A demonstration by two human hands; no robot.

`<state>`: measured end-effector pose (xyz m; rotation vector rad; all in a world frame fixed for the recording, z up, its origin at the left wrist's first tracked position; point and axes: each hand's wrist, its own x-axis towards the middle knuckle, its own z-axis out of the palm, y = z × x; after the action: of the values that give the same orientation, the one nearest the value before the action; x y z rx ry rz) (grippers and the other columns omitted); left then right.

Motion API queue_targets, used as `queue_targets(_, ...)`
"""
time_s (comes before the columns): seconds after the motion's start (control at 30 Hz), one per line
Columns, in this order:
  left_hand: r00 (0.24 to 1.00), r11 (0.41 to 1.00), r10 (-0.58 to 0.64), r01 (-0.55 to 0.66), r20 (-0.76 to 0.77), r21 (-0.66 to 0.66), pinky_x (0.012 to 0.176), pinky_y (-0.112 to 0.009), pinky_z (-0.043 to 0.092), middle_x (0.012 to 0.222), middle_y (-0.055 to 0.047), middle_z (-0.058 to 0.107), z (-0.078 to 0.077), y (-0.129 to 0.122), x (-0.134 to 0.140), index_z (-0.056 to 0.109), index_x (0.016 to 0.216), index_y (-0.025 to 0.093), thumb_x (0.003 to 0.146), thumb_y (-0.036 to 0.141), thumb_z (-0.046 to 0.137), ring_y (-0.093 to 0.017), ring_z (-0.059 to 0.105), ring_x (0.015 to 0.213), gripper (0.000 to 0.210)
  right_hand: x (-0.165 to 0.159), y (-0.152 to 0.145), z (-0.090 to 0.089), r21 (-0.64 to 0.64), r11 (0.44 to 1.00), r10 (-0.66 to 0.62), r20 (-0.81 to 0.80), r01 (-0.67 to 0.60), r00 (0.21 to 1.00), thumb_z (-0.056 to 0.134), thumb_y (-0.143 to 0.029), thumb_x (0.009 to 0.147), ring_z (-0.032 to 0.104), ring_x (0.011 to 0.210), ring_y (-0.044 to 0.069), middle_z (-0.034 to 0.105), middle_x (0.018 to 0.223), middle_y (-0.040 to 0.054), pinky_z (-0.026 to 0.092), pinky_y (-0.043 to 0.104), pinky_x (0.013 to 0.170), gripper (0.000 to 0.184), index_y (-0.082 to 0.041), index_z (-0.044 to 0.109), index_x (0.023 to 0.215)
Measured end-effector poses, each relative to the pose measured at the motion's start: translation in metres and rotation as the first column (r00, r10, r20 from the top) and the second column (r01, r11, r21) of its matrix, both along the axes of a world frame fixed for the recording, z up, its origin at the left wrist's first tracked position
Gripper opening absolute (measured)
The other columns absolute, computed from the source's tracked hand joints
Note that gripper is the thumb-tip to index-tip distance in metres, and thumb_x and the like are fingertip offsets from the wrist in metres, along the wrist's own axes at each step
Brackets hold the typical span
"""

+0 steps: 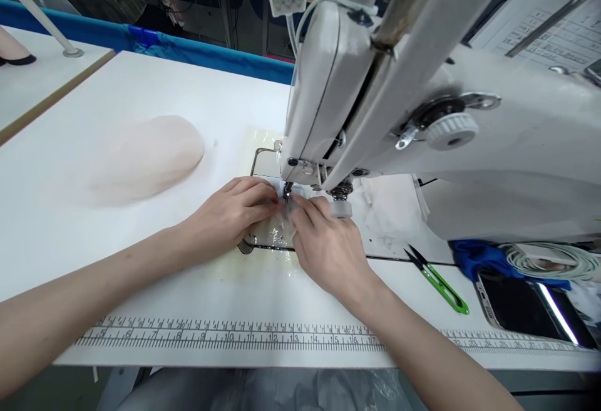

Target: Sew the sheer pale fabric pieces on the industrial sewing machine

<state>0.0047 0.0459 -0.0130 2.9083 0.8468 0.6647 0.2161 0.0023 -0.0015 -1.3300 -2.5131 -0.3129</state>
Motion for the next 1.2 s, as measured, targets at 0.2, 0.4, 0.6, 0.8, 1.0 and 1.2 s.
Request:
queue_targets(0.2, 0.998, 0.998, 0.054, -0.053, -0.037, 0.033, 0.097, -0.043, 0.047, 0.121, -0.008, 0.063, 0.001, -0.009, 0.004, 0.063, 0.125, 0.021, 0.09, 0.006, 0.045, -0.028, 0.047, 0.123, 0.041, 0.004, 0.006, -0.002, 0.057, 0.997, -0.045, 0.005, 0.045, 0.999, 0.044, -0.022, 0.098, 0.061, 0.099, 0.023, 0.074, 0.105, 0.0095, 0.048, 0.034, 0.078, 0.032, -0.01, 0.063, 0.12)
queue_targets(0.4, 0.994, 0.988, 0.1, -0.093, -0.053, 0.119, 0.097, -0.046, 0.048, 0.125, -0.008, 0.063, 0.002, -0.016, 0.008, 0.06, 0.129, 0.02, 0.092, 0.011, 0.045, -0.03, 0.048, 0.123, 0.041, 0.007, 0.01, -0.004, 0.067, 0.997, -0.049, -0.019, 0.05, 0.999, 0.047, -0.027, 0.098, 0.06, 0.105, 0.023, 0.072, 0.114, 0.0075, 0.045, 0.037, 0.091, 0.03, -0.013, 0.069, 0.114)
queue_targets(0.6, 0.983, 0.985, 0.111, -0.089, -0.146, 0.15, 0.11, -0.051, 0.038, 0.135, -0.008, 0.059, 0.005, -0.02, 0.006, 0.055, 0.135, 0.017, 0.091, 0.017, 0.045, -0.031, 0.045, 0.131, 0.044, 0.011, 0.014, -0.004, 0.039, 0.999, -0.01, -0.02, 0.011, 1.0, 0.046, -0.025, 0.099, 0.062, 0.103, 0.022, 0.073, 0.108, 0.0069, 0.044, 0.036, 0.093, 0.029, -0.015, 0.071, 0.11)
queue_targets(0.8, 0.977, 0.982, 0.131, -0.104, -0.169, 0.16, 0.113, -0.054, 0.035, 0.139, -0.014, 0.055, 0.005, -0.025, 0.011, 0.057, 0.132, 0.014, 0.093, 0.023, 0.047, -0.033, 0.045, 0.134, 0.041, 0.012, 0.017, -0.004, 0.032, 0.999, -0.004, -0.027, 0.005, 1.0, 0.047, -0.025, 0.098, 0.062, 0.103, 0.022, 0.073, 0.108, 0.0076, 0.045, 0.037, 0.093, 0.029, -0.013, 0.069, 0.111)
queue_targets(1.0, 0.972, 0.973, 0.157, -0.123, -0.174, 0.194, 0.11, -0.056, 0.039, 0.133, -0.016, 0.059, 0.008, -0.031, 0.018, 0.06, 0.127, 0.013, 0.093, 0.022, 0.047, -0.033, 0.048, 0.132, 0.038, 0.013, 0.018, -0.005, 0.041, 0.999, 0.008, -0.042, -0.006, 0.999, 0.048, -0.024, 0.098, 0.062, 0.105, 0.022, 0.073, 0.109, 0.0066, 0.045, 0.037, 0.094, 0.027, -0.014, 0.068, 0.113)
queue_targets(1.2, 0.972, 0.972, 0.175, -0.145, -0.156, 0.187, 0.111, -0.055, 0.039, 0.133, -0.011, 0.06, 0.007, -0.031, 0.019, 0.06, 0.126, 0.018, 0.093, 0.023, 0.049, -0.03, 0.049, 0.132, 0.036, 0.014, 0.017, -0.005, 0.017, 1.0, 0.004, -0.037, -0.003, 0.999, 0.047, -0.026, 0.098, 0.063, 0.104, 0.023, 0.074, 0.106, 0.0079, 0.046, 0.037, 0.092, 0.028, -0.015, 0.072, 0.107)
